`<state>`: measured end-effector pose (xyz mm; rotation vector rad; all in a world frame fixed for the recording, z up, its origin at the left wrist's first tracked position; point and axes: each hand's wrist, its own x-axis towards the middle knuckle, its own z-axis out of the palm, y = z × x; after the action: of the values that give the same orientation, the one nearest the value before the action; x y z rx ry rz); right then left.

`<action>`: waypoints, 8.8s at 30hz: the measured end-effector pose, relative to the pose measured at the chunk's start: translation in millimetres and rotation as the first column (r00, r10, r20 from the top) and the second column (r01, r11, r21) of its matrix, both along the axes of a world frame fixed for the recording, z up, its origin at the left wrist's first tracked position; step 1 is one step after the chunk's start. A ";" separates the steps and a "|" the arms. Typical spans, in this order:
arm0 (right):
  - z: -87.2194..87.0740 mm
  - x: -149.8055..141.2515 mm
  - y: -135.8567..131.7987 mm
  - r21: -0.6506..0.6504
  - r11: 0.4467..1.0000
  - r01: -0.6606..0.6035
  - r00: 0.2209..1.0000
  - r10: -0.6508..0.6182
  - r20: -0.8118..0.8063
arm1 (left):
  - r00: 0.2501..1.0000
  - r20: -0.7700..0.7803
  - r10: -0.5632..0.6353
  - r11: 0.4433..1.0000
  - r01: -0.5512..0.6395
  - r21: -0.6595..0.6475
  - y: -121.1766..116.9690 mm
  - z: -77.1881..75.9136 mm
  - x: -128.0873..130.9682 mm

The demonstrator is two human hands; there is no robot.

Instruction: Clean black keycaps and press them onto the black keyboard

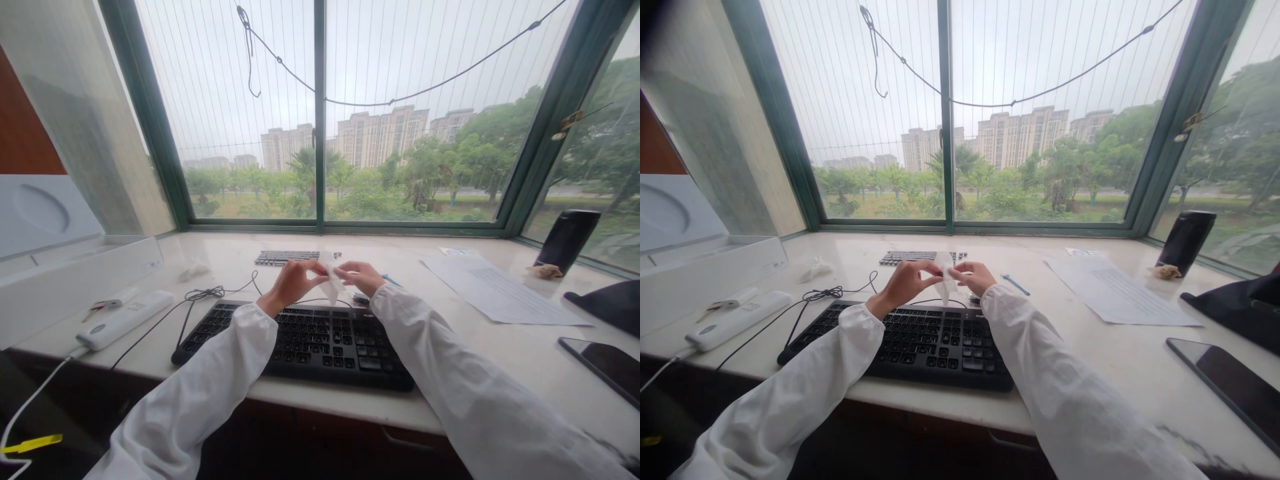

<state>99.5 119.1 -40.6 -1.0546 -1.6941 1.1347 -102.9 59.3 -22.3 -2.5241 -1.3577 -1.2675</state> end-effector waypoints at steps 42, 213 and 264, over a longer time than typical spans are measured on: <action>-0.6 0.6 2.1 -0.259 0.965 -0.044 0.889 -0.081 -0.450 | 0.991 0.131 0.040 0.999 -0.041 0.006 -18.4 3.0 21.1; 1.9 66.5 -86.7 0.262 0.939 -0.223 0.691 -0.037 0.722 | 0.875 -0.465 -0.132 0.986 0.165 0.032 -21.5 -1.3 13.0; -13.6 -31.3 174.6 0.441 0.897 0.025 0.494 -0.394 0.775 | 0.768 -0.532 0.357 0.878 -0.471 -0.091 -10.2 4.3 2.3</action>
<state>68.2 293.7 -54.2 -1.6596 -2.2968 -0.0076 -100.6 49.1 -18.0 -2.2281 -1.8343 -0.3540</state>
